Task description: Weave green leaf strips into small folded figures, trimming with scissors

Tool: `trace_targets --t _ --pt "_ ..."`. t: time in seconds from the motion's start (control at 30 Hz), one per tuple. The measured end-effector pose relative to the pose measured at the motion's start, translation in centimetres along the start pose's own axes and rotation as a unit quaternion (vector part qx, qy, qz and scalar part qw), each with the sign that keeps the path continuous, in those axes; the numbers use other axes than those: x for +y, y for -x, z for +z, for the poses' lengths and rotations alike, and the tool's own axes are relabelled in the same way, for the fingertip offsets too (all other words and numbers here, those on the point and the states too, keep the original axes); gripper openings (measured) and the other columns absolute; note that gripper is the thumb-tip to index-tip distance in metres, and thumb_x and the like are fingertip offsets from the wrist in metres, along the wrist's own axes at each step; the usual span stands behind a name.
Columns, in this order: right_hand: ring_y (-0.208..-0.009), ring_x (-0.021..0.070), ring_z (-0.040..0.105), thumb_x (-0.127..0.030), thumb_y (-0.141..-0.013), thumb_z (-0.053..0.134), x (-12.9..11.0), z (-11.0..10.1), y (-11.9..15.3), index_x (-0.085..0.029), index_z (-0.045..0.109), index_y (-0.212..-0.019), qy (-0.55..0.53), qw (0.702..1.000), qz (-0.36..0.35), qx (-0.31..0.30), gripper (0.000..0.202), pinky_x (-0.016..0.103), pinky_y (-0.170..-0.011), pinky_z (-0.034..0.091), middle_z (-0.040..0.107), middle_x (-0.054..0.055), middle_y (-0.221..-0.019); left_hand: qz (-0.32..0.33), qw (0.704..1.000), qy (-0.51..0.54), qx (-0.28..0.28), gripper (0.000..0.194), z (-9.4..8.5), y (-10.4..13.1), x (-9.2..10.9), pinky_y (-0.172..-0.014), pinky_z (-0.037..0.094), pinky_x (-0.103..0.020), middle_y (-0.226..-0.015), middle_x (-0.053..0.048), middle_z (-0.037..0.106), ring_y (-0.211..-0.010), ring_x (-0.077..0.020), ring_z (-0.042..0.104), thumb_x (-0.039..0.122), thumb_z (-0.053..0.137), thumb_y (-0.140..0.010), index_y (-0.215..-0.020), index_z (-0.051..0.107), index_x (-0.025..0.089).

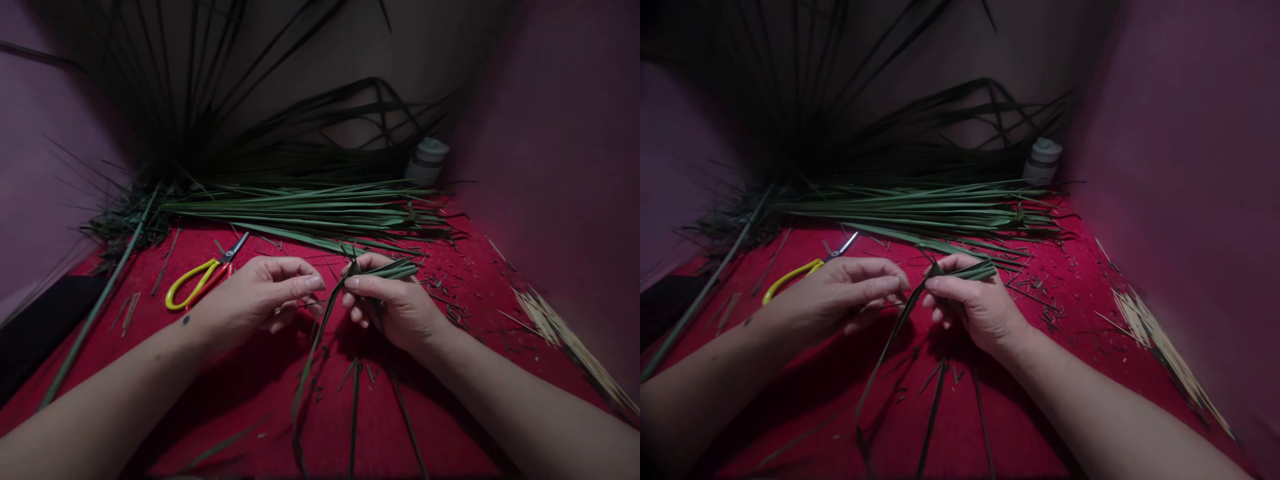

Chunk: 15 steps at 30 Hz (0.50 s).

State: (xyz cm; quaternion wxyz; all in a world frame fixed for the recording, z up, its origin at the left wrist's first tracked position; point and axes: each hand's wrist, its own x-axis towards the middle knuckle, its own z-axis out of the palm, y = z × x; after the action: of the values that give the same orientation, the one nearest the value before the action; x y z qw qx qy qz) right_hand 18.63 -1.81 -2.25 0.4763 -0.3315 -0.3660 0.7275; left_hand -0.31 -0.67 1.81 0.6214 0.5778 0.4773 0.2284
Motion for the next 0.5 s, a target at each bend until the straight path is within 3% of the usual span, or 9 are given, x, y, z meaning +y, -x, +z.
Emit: trace_targets --t 0.1,0.17,0.23,0.33,0.43,0.5 --pt "-0.039 0.0095 0.054 -0.019 -0.068 0.068 -0.1 0.0 0.0 -0.019 0.054 -0.081 -0.004 1.000 0.002 0.011 0.019 0.015 -0.035 0.039 0.065 -0.001 -0.057 -0.048 0.996 -0.004 -0.076 0.022 -0.2 0.1 -0.2 -0.036 0.018 -0.017 -0.063 0.000 0.060 -0.039 -0.0033 0.035 0.037 0.061 -0.077 -0.083 0.064 0.017" --pt "-0.038 0.0095 0.054 -0.018 -0.068 0.068 -0.2 0.0 -0.1 -0.019 0.053 -0.081 -0.006 1.000 0.004 0.016 0.019 0.016 -0.034 0.039 0.065 -0.001 -0.056 -0.066 0.992 -0.009 -0.105 0.019 -0.3 0.2 -0.2 -0.038 0.019 -0.018 -0.053 0.003 0.049 -0.040 -0.0032 0.032 0.035 0.063 -0.076 -0.077 0.065 0.015" --pt "-0.038 0.0096 0.054 -0.018 -0.068 0.067 -0.2 0.0 -0.1 -0.019 0.053 -0.081 -0.009 1.000 0.009 0.018 0.020 0.015 -0.034 0.039 0.065 -0.001 -0.056 -0.057 0.994 -0.008 -0.097 0.017 -0.5 0.1 -0.1 -0.040 0.021 -0.017 -0.053 0.004 0.046 -0.043 -0.0034 0.032 0.032 0.064 -0.075 -0.073 0.065 0.015" --pt "-0.039 0.0097 0.054 -0.018 -0.068 0.067 -0.2 -0.1 -0.1 -0.020 0.051 -0.082 -0.015 1.000 0.020 0.018 0.021 0.015 -0.034 0.038 0.065 -0.001 -0.056 -0.004 0.998 0.010 -0.061 0.013 -1.0 0.1 0.1 -0.042 0.027 -0.016 -0.081 -0.002 0.059 -0.053 -0.0041 0.041 0.027 0.067 -0.072 -0.068 0.066 0.014" --pt "-0.039 0.0097 0.054 -0.018 -0.067 0.067 -0.1 0.0 -0.1 -0.020 0.051 -0.081 -0.019 0.999 0.030 0.003 0.021 0.015 -0.033 0.037 0.065 -0.001 -0.056 0.044 0.995 0.082 -0.029 0.008 -1.4 0.1 0.2 -0.046 0.036 -0.015 -0.106 -0.005 0.059 -0.063 -0.0060 0.051 0.019 0.067 -0.070 -0.064 0.067 0.013" --pt "-0.038 0.0095 0.054 -0.018 -0.067 0.067 -0.1 0.1 -0.1 -0.019 0.050 -0.080 -0.020 0.999 0.040 -0.006 0.020 0.014 -0.033 0.037 0.064 -0.001 -0.055 0.043 0.987 0.154 -0.019 0.004 -1.6 0.1 0.2 -0.047 0.039 -0.014 -0.105 -0.006 0.060 -0.061 -0.0056 0.052 0.014 0.067 -0.069 -0.066 0.068 0.013"
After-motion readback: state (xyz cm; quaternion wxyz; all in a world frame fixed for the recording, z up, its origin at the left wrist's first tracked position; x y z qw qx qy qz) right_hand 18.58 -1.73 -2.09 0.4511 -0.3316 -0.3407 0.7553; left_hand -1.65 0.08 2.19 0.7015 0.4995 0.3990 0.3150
